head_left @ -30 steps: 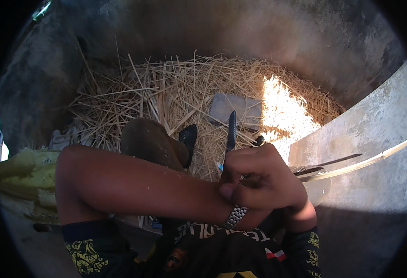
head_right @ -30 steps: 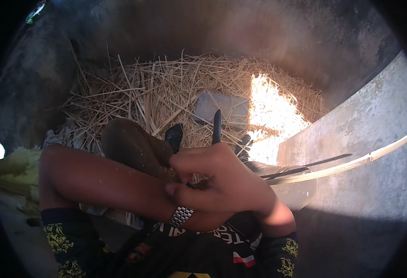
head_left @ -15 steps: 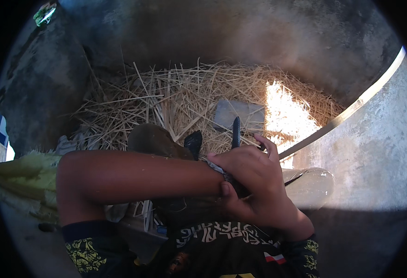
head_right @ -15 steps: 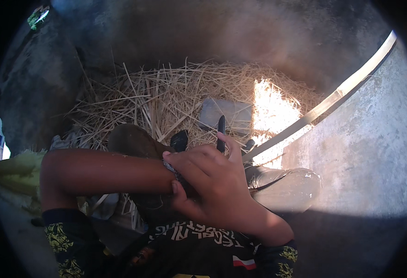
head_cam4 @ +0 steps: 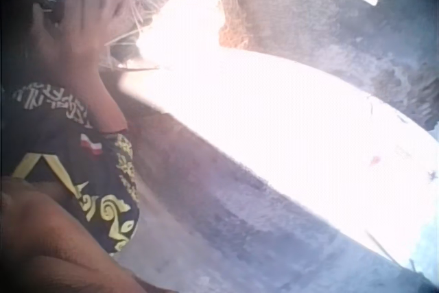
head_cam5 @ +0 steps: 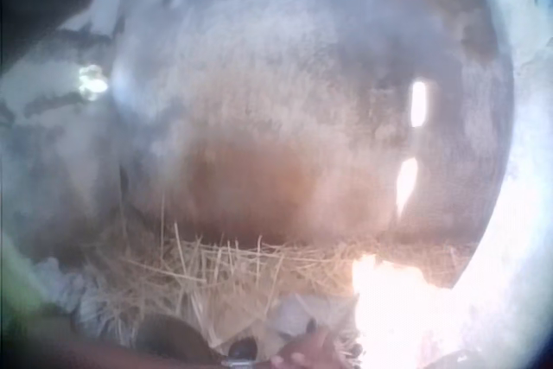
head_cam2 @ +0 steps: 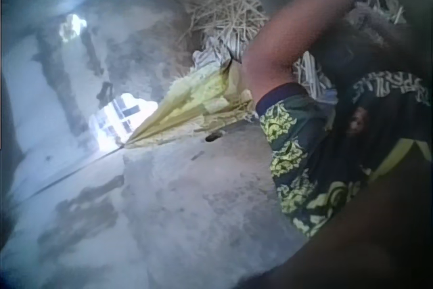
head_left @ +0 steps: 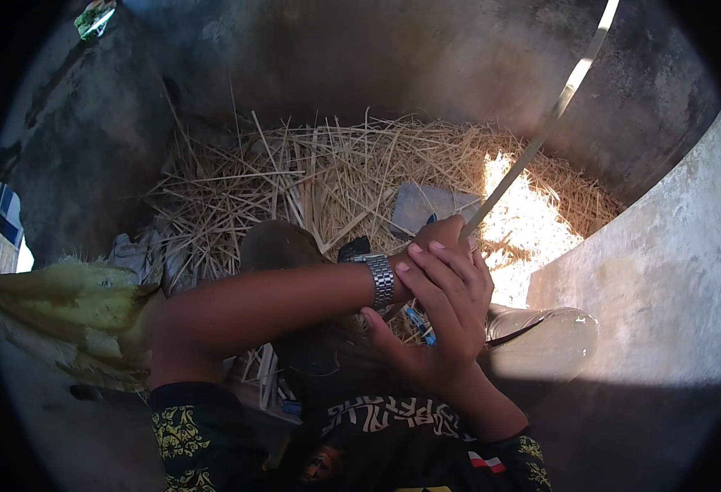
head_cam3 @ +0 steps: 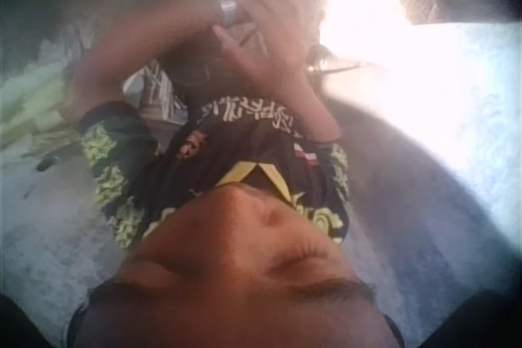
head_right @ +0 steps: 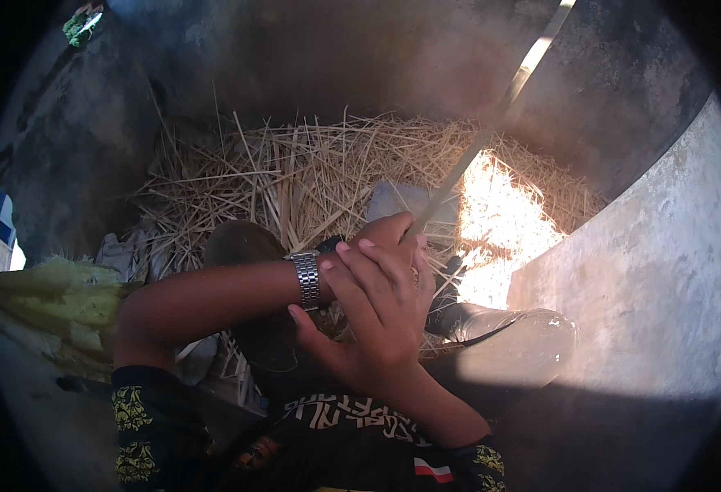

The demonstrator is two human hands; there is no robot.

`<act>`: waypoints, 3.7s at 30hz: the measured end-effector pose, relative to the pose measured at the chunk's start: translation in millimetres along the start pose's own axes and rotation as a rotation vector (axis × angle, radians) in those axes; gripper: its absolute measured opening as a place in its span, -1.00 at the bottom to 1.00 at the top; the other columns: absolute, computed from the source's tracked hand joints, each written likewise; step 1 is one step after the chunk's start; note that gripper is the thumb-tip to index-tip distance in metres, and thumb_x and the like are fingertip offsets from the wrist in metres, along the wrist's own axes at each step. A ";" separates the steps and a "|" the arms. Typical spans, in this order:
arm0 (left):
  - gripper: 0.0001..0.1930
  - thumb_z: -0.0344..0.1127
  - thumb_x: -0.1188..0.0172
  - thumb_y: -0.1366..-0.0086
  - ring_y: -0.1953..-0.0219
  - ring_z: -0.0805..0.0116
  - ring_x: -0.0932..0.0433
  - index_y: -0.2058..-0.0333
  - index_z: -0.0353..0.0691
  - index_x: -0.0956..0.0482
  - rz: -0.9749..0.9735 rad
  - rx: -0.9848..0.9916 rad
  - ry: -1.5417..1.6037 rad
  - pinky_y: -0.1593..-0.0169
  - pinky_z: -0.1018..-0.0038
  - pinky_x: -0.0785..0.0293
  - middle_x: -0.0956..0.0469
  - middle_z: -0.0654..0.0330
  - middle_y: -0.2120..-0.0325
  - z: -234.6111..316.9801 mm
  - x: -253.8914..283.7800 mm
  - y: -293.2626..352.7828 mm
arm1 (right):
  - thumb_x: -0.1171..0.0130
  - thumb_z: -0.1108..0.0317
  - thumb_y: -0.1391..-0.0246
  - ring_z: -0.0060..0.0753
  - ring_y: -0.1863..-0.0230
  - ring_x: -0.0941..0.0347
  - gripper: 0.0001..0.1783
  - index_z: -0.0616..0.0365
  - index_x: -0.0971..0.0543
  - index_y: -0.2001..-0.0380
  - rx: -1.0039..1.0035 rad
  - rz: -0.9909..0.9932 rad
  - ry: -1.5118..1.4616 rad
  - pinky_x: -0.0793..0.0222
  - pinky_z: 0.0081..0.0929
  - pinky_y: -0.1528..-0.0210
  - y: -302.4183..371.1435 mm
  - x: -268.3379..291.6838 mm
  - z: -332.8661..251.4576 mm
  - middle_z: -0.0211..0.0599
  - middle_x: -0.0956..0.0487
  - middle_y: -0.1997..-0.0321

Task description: The person sits on the floor and uses a knife to split a long piece of bamboo into thin strips. They hold the bamboo with one hand and carefully shave and split it with the other, creating a pile of thin bamboo strips.

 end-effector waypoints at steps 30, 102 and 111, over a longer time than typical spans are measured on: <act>-0.59 0.01 0.08 -0.47 0.51 0.11 -0.55 0.30 -0.28 -0.41 -0.153 -0.756 -0.276 0.39 0.21 -0.46 -0.50 -0.01 0.52 49.1 -100.3 92.3 | 0.02 0.09 -0.31 -0.19 -0.18 -0.38 -0.50 0.40 -0.52 0.03 -0.808 -0.875 -2.015 -0.31 -0.28 -0.21 61.5 -14.0 81.3 0.04 -0.43 -0.10; -0.82 -0.35 -0.15 -0.23 0.31 -0.12 -0.63 0.37 -0.40 -0.56 0.569 -0.317 -0.388 0.23 0.13 -0.56 -0.61 -0.17 0.43 -30.5 0.5 -103.0 | -0.26 0.56 0.00 -0.07 0.36 -0.42 -0.76 0.26 -0.43 0.26 -0.290 0.363 -0.278 -0.35 -0.21 0.29 49.4 -71.7 62.9 -0.09 -0.48 0.33; -0.85 -0.38 -0.07 -0.29 0.37 0.01 -0.64 0.33 -0.38 -0.51 0.648 -0.324 -0.151 0.25 0.20 -0.55 -0.60 -0.08 0.49 -9.3 -26.7 -91.9 | -0.05 0.56 -0.11 -0.12 0.47 -0.41 -0.87 0.32 -0.35 0.28 -0.091 0.397 -0.043 -0.38 -0.27 0.39 63.7 -61.8 95.3 -0.05 -0.44 0.41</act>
Point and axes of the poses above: each hand's wrist, its own y-axis away from the middle knuckle, its own x-axis out of the back of the hand, z = x × y, the point moved 2 cm from there along -y, towards the middle knuckle
